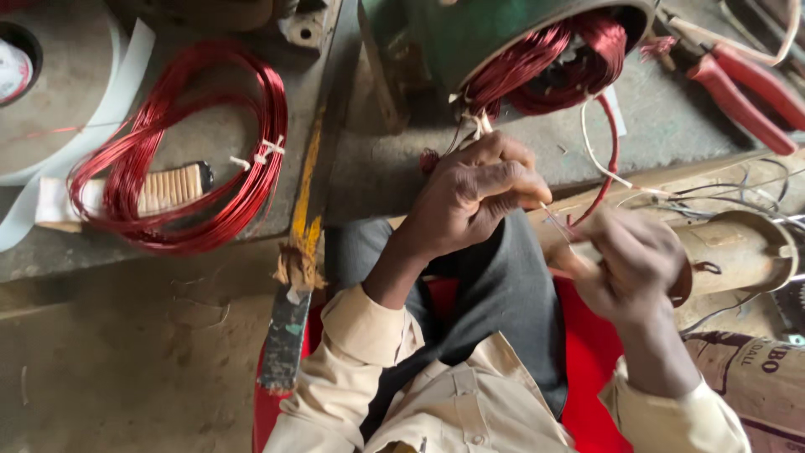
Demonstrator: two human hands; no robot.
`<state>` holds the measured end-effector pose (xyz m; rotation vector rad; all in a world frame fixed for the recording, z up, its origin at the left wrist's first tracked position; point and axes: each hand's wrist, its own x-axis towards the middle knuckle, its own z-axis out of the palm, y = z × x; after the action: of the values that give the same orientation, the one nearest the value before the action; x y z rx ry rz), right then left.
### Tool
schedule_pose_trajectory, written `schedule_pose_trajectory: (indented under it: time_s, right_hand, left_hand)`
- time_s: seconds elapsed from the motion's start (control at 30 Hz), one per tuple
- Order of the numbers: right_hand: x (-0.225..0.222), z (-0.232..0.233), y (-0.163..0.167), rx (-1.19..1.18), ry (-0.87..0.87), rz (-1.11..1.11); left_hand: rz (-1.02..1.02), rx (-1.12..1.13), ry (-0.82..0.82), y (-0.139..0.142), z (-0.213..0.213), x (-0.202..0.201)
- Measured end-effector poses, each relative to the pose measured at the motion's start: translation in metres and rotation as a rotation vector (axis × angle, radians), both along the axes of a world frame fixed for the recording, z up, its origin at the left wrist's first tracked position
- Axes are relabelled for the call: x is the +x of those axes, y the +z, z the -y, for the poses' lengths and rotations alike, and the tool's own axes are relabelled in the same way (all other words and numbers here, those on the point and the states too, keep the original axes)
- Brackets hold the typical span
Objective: The person strips the insulation from the ends of red copper wires using a knife and pliers. They then twist the exposed wire ends together to prepare them for connection.
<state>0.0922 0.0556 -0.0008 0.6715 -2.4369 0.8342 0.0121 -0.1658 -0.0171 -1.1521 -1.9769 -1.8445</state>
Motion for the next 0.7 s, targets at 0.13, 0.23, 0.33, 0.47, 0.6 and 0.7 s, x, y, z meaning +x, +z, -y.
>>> schedule_pose_trajectory:
  time_s: [0.13, 0.23, 0.33, 0.47, 0.6, 0.7]
  right_hand:
    - [-0.001, 0.009, 0.017, -0.043, -0.001, -0.109]
    - [-0.014, 0.023, 0.016, 0.099, -0.079, -0.058]
    - [-0.014, 0.018, 0.012, 0.141, -0.034, 0.003]
    - [0.005, -0.021, 0.028, 0.063, 0.165, -0.063]
    - [-0.009, -0.04, 0.067, 0.617, 0.155, -0.183]
    - [-0.046, -0.024, 0.085, 1.08, 0.175, -0.329]
  left_hand:
    - [0.026, 0.018, 0.0, 0.0, 0.0, 0.001]
    - [-0.026, -0.015, 0.024, 0.001, 0.001, 0.001]
    - [0.003, 0.044, -0.03, 0.002, 0.003, 0.003]
    - [0.09, 0.089, -0.09, -0.001, 0.003, -0.001]
    - [0.056, 0.096, -0.101, -0.006, 0.004, -0.001]
    - [0.0, 0.079, -0.077, -0.005, 0.006, -0.002]
